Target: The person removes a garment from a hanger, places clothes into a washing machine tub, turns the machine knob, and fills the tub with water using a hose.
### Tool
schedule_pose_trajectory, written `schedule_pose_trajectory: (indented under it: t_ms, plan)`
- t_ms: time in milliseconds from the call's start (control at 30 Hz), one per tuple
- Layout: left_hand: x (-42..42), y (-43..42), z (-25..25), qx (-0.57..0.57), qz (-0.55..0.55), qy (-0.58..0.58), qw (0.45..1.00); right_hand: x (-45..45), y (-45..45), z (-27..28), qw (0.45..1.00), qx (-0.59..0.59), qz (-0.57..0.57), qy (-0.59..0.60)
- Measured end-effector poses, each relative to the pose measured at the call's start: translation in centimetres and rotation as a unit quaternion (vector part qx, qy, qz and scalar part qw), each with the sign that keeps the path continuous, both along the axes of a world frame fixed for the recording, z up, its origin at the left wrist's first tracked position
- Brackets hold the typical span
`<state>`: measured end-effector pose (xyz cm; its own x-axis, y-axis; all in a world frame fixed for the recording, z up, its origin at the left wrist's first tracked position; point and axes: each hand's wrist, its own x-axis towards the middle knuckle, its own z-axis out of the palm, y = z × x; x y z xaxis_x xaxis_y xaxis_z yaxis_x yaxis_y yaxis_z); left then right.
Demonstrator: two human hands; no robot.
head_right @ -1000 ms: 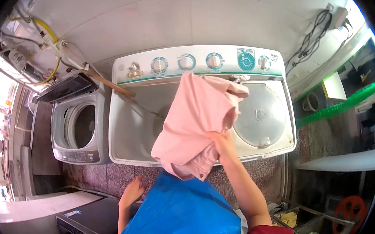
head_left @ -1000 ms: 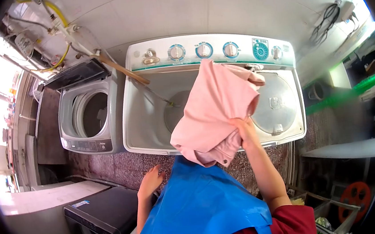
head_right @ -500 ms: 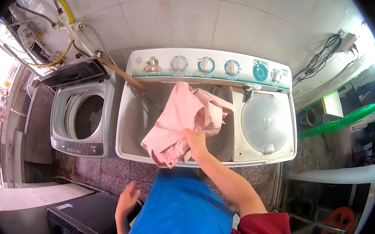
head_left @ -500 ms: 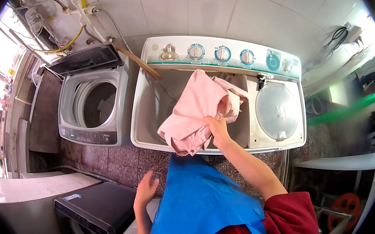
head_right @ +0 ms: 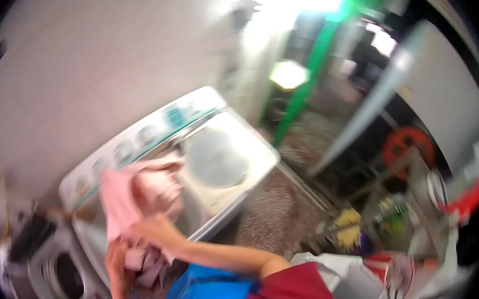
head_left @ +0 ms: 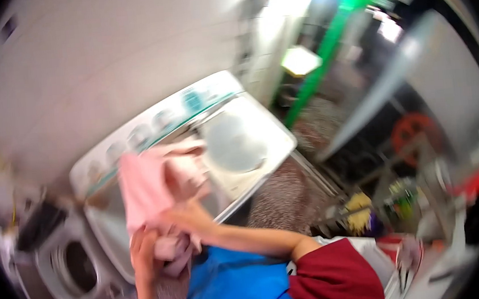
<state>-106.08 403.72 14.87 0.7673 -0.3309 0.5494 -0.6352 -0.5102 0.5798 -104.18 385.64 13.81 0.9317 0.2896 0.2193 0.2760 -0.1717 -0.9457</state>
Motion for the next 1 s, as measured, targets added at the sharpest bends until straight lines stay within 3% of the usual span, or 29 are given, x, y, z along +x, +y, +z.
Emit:
schedule_pose_trajectory:
  t_ms: [33,67,200,300,333,400,467,500,533,567,600,633,667,700,767,833,1000]
  plan:
    - [-0.3,-0.6,0.0,-0.028,0.001,-0.043,0.999,-0.6,0.2,1.7,0.98,0.148,-0.033,0.131]
    - [-0.1,-1.3,0.1,-0.055,0.011,-0.081,0.995,-1.2,0.0,3.7,0.945,0.259,-0.069,0.186]
    - [0.5,-4.7,1.7,-0.11,-0.053,-0.126,0.984,-3.3,-2.1,7.3,0.933,0.32,-0.119,0.115]
    - [2.3,-8.6,1.1,-0.37,-0.092,-0.016,0.924,-2.5,-4.6,6.4,0.939,0.293,-0.174,-0.049]
    - [3.5,-10.8,1.3,-0.444,-0.087,0.002,0.892,-2.1,-6.1,7.2,0.933,0.319,-0.167,-0.025]
    - [7.8,-11.0,1.1,-0.404,-0.058,-0.009,0.913,1.2,-9.9,4.3,0.939,0.191,-0.269,-0.093]
    - [8.8,-13.4,6.4,-0.516,-0.002,0.092,0.851,1.7,-15.5,3.4,0.912,0.072,-0.396,-0.077]
    - [10.6,-13.0,6.6,-0.495,0.018,0.112,0.862,2.9,-19.1,-1.2,0.894,0.036,-0.423,-0.141]
    - [12.4,-12.0,5.9,-0.473,0.048,0.131,0.87,3.5,-23.8,-7.2,0.826,-0.24,-0.443,-0.255]
    - [13.2,-11.8,5.7,-0.482,0.028,0.098,0.87,-0.7,-24.4,-3.3,0.859,0.077,-0.495,0.102]
    - [14.0,-11.8,5.6,-0.49,0.004,0.062,0.87,-1.7,-27.6,-7.0,0.831,-0.05,-0.54,0.121]
    - [14.8,-11.7,5.9,-0.516,0.041,0.088,0.851,-2.9,-29.3,-10.5,0.795,-0.105,-0.596,0.043]
    - [15.3,-11.3,5.8,-0.543,0.069,0.116,0.829,-4.3,-31.3,-14.0,0.786,-0.13,-0.6,0.071]
    - [15.4,-10.6,5.5,-0.562,0.071,0.145,0.811,-5.2,-33.3,-18.8,0.798,-0.044,-0.593,0.103]
    - [15.0,-9.4,5.2,-0.572,0.102,0.156,0.799,-7.6,-31.5,-17.5,0.784,0.144,-0.565,0.214]
    - [14.3,-8.5,4.9,-0.581,0.129,0.164,0.787,-9.0,-30.4,-18.3,0.794,0.143,-0.534,0.253]
    - [11.4,-6.6,3.2,-0.507,0.187,0.15,0.828,-8.4,-26.8,-17.9,0.799,0.157,-0.52,0.26]
